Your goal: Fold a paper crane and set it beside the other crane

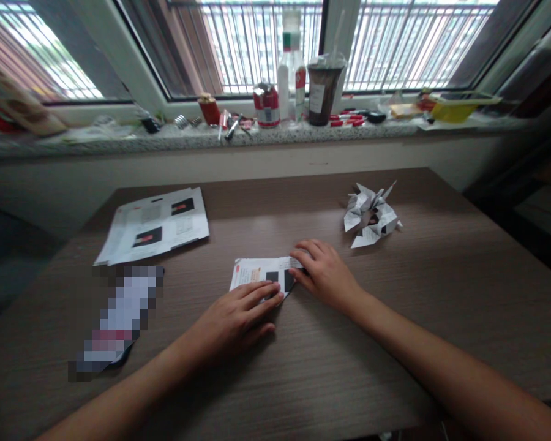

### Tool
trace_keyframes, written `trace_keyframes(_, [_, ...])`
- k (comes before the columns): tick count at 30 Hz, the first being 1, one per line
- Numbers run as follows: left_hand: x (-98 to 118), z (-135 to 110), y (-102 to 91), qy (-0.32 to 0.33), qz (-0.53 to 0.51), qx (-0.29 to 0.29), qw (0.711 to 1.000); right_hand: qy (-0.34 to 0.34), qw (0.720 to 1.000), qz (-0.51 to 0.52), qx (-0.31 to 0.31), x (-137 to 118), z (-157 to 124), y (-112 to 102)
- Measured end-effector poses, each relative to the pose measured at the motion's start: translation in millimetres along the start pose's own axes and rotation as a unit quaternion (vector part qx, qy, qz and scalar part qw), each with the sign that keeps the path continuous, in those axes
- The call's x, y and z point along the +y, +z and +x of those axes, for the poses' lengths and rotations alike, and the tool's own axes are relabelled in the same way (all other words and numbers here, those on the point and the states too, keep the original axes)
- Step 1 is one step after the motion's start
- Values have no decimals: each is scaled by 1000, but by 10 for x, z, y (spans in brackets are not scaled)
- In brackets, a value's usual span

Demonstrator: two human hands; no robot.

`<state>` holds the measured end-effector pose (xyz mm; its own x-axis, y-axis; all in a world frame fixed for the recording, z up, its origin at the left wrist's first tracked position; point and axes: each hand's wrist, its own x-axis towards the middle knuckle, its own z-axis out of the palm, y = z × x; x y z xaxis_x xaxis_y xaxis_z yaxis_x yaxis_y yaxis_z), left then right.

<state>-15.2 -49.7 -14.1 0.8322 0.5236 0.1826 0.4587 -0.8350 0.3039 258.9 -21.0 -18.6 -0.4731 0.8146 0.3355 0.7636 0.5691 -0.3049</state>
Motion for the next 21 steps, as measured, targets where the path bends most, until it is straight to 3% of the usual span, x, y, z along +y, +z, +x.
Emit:
trace_keyframes(8, [4,6,25,-7,7,8,1000,-59,994,-22,-91,-51,-466,-68])
trace_keyframes(21, [-113,2,6,35,-5,-27,999,-61,993,-15,-101,33,-504,-13])
